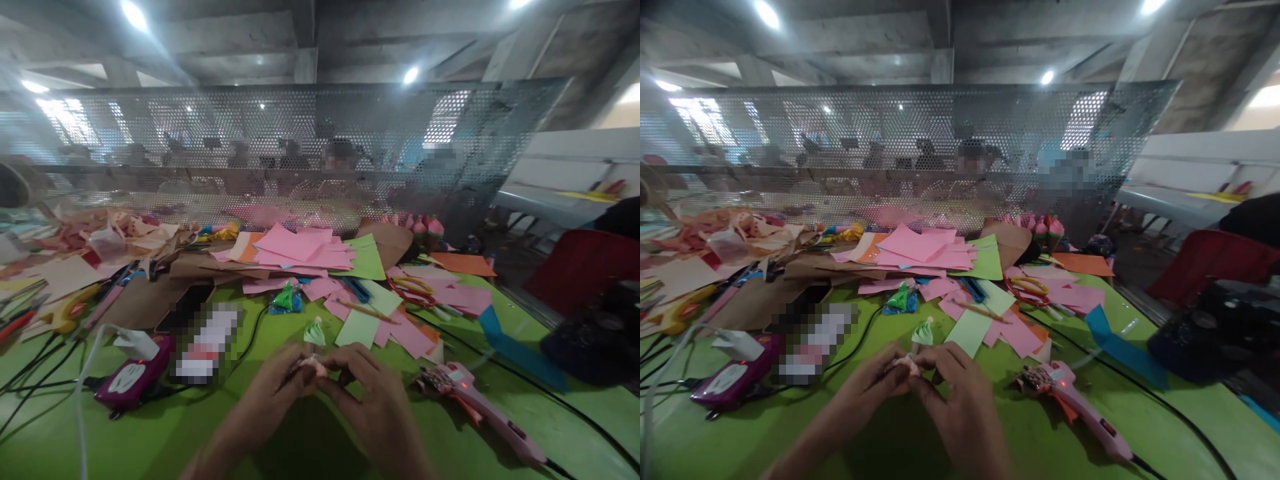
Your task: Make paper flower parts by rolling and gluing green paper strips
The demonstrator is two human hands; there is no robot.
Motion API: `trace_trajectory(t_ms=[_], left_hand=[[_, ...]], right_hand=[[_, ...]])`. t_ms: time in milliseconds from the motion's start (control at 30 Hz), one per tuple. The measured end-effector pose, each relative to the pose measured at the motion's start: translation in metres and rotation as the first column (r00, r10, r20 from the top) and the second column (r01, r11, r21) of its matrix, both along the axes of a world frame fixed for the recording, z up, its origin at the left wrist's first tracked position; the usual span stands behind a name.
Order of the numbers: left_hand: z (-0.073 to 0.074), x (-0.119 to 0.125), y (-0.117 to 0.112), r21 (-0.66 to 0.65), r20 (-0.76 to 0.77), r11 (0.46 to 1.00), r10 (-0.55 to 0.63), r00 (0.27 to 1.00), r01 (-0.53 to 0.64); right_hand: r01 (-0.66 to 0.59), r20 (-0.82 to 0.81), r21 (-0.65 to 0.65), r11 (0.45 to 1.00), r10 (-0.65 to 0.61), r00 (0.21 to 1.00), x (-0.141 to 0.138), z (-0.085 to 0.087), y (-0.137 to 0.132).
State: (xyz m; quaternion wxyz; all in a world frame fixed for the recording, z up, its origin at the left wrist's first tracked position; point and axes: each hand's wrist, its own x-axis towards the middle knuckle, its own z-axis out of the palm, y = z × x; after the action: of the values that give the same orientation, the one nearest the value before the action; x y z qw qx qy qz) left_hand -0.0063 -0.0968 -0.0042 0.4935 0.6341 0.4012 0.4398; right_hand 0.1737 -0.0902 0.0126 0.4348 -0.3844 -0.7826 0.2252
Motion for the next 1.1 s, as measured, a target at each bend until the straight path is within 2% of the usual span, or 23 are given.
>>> trace_trajectory(t_ms=[233, 367, 500, 700, 800, 967, 1100], left_hand=[[-0.002, 0.001, 0.002, -0.005, -0.081, 1.0, 0.024, 0.996, -0.024], [0.0, 0.004, 0.002, -0.034, -0.05, 0.999, 0.021, 0.999, -0.023], [0.003, 0.005, 0.0, -0.082, 0.077, 0.996, -0.023, 0.997, 0.029], [0.004, 0.007, -0.001, -0.112, 0.165, 0.993, -0.016, 0.986, 0.035], [0.003, 0.007, 0.0, -0.093, 0.12, 0.996, 0.0, 0.993, 0.011], [0.004, 0.005, -0.001, 0.04, -0.068, 0.998, 0.05, 0.996, -0.047], [0.008, 0.004, -0.005, 0.166, -0.203, 0.986, 0.062, 0.977, -0.028]], right_hand=[[-0.042, 0.094, -0.061, 0.997, 0.048, 0.994, 0.001, 0.002, 0.003], [-0.031, 0.164, -0.067, 0.997, 0.042, 0.986, -0.001, 0.004, 0.001], [-0.034, 0.073, -0.101, 0.994, 0.042, 0.996, -0.002, 0.004, -0.002], [-0.043, -0.168, -0.329, 0.943, -0.013, 0.986, -0.002, 0.009, -0.002], [-0.063, -0.245, -0.407, 0.911, -0.043, 0.969, -0.002, 0.011, -0.002], [-0.117, -0.32, -0.501, 0.858, -0.058, 0.946, 0.0, 0.01, 0.001], [-0.06, -0.238, -0.422, 0.905, -0.046, 0.97, 0.0, 0.009, 0.002]])
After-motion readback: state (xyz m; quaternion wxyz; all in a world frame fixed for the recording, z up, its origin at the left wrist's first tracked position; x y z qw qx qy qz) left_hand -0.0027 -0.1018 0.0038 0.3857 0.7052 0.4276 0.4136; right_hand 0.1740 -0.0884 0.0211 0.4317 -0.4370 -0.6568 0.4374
